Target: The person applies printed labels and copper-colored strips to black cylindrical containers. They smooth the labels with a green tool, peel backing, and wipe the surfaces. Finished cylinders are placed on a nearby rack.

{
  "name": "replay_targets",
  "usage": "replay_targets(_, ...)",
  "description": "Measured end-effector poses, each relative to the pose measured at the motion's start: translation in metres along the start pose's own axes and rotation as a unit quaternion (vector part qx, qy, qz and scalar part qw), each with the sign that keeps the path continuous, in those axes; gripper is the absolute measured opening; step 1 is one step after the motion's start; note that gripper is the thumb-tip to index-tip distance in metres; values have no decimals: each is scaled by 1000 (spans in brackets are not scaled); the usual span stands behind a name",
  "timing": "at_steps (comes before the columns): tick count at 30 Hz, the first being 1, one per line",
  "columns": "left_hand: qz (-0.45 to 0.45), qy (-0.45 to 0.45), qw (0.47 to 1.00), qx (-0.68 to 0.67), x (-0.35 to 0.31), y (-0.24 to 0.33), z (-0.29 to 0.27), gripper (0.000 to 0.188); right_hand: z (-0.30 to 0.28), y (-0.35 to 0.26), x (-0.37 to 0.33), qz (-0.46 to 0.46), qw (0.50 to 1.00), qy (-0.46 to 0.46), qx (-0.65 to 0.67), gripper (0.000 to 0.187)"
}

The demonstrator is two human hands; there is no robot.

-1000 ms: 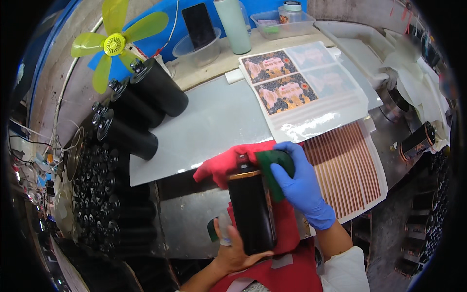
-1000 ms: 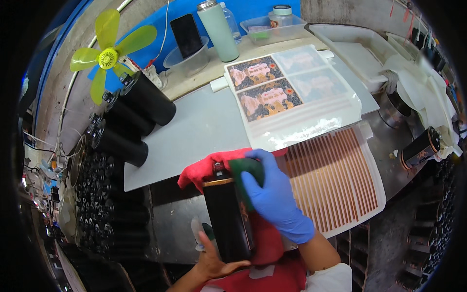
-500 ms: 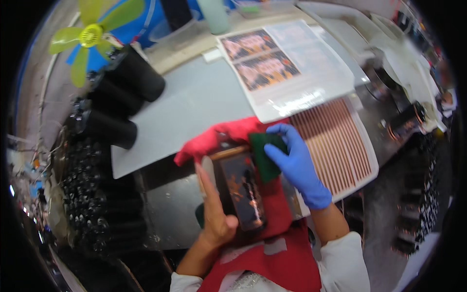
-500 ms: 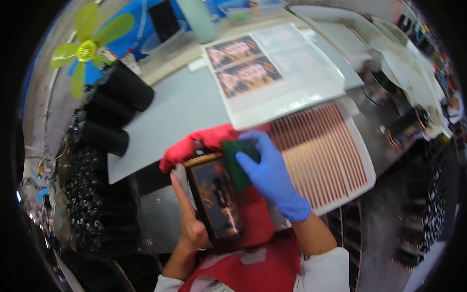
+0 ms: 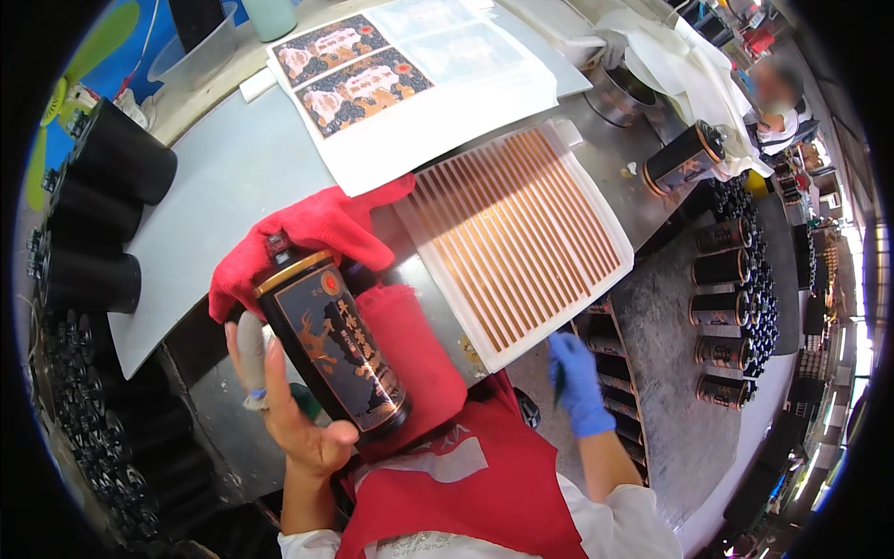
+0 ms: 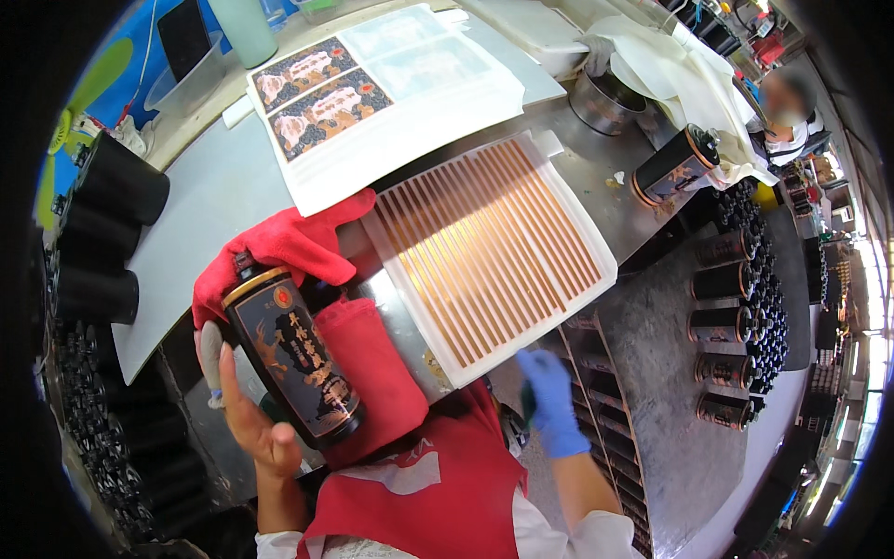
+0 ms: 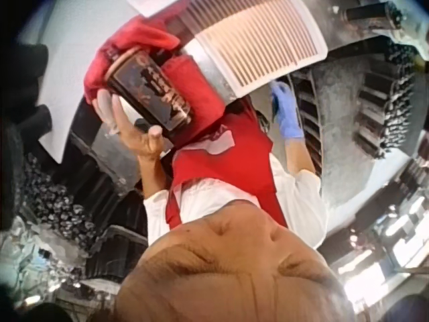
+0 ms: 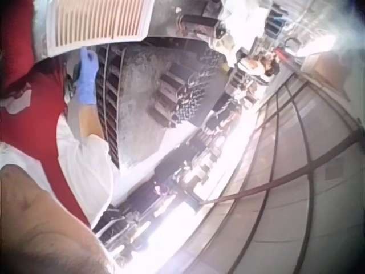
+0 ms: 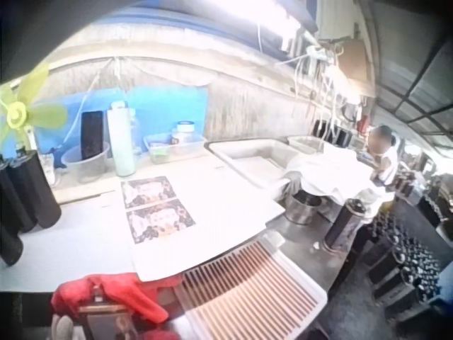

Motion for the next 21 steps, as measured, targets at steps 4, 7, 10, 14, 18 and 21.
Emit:
replay_targets(4, -72, 1, 993, -98, -42, -6, 4, 91, 48, -4, -20, 0, 998, -14, 69, 39)
replay_targets(7, -94, -20, 992, -83, -65, -12, 3, 90, 59, -13, -23, -65, 995, 2, 75, 38)
replay_targets(10, -121, -37, 988, -89, -71, -17, 1, 91, 54, -15, -30, -63, 994, -26, 85, 37)
replay_targets(14, -106, -19, 988, -108, -78, -21, -2, 89, 33, -7, -49, 16, 987, -93, 132, 48)
replay_targets(18, -101, 19, 986, -133, -81, -15, -10, 83, 14, -19, -76, 83, 976, -145, 141, 39)
replay_targets(21, -48, 20, 990, -129, -70, 0, -17, 71, 15, -62, -103, -8, 983, -176, 54, 25)
Point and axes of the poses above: each hand's wrist, its own x-axis towards the middle knuckle, its own z-axis out of the palm, y = z × x, the point moved 4 cm from there along x, towards the middle knuckle, and after that the axes turned 1 degree about y, right-handed, at the moved point
